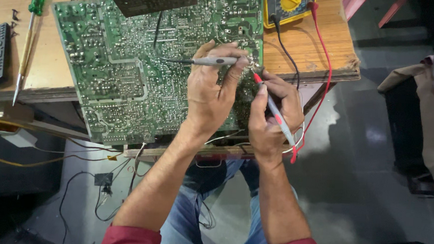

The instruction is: The person uses a multimeter to test various points on a green circuit board. They hold the board with one hand and probe different solder joints and traces with the multimeter probes, moving systematically across the board surface.

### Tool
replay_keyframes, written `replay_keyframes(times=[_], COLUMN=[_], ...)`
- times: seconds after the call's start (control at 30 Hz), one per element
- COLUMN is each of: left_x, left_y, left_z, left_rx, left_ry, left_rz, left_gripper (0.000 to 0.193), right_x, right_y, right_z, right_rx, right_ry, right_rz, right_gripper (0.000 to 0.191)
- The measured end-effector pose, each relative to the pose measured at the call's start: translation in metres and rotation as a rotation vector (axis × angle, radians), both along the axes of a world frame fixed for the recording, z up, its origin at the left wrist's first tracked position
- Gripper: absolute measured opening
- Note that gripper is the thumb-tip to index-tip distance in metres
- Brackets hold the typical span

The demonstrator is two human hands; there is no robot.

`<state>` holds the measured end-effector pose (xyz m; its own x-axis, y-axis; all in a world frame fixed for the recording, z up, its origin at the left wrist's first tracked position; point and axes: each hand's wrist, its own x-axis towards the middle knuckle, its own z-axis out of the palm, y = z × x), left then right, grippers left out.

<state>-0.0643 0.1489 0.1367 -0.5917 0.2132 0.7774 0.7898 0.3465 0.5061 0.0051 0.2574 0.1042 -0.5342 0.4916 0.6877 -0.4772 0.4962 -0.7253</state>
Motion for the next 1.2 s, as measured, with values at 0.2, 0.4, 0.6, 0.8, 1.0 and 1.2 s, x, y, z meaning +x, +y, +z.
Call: replay_keyframes(times=[0.2, 0.4, 0.6, 0.8, 1.0, 1.2], left_x=[-0.0008, -0.0006, -0.0008, 0.0000, 0.0004, 0.0001], left_y=[0.0013, 0.0014, 0.0014, 0.0014, 0.0014, 0.0017], left_z=[-0.0048, -0.0055, -0.0047, -0.0026, -0.0002, -0.0005], left_rx=[0.052, 0.056, 0.067, 0.077, 0.061, 0.042], left_ry=[-0.026, -0.026, -0.022, -0.037, -0.043, -0.015], left_rz=[0.000, 0.014, -0.002, -0.022, -0.003, 0.010], left_gripper=[0.011, 0.013, 0.012, 0.011, 0.009, 0.010], right_x=[-0.0020, -0.0008, -0.0020, -0.0022, -0.0017, -0.0011], right_y=[-0.0001, -0.0009, -0.0009, -0.0009, 0.0003, 0.0003], right_z=[-0.0007, -0.0002, -0.0003, -0.0016, -0.0018, -0.0013], right_rx=[-0.009, 0.015, -0.002, -0.026, -0.004, 0.003], right_ry=[0.008, 0.010, 0.014, 0.012, 0.013, -0.003], right_rz=[-0.009, -0.019, -0.013, 0.003, 0.004, -0.008], right_gripper=[0.009, 0.008, 0.007, 0.007, 0.007, 0.005])
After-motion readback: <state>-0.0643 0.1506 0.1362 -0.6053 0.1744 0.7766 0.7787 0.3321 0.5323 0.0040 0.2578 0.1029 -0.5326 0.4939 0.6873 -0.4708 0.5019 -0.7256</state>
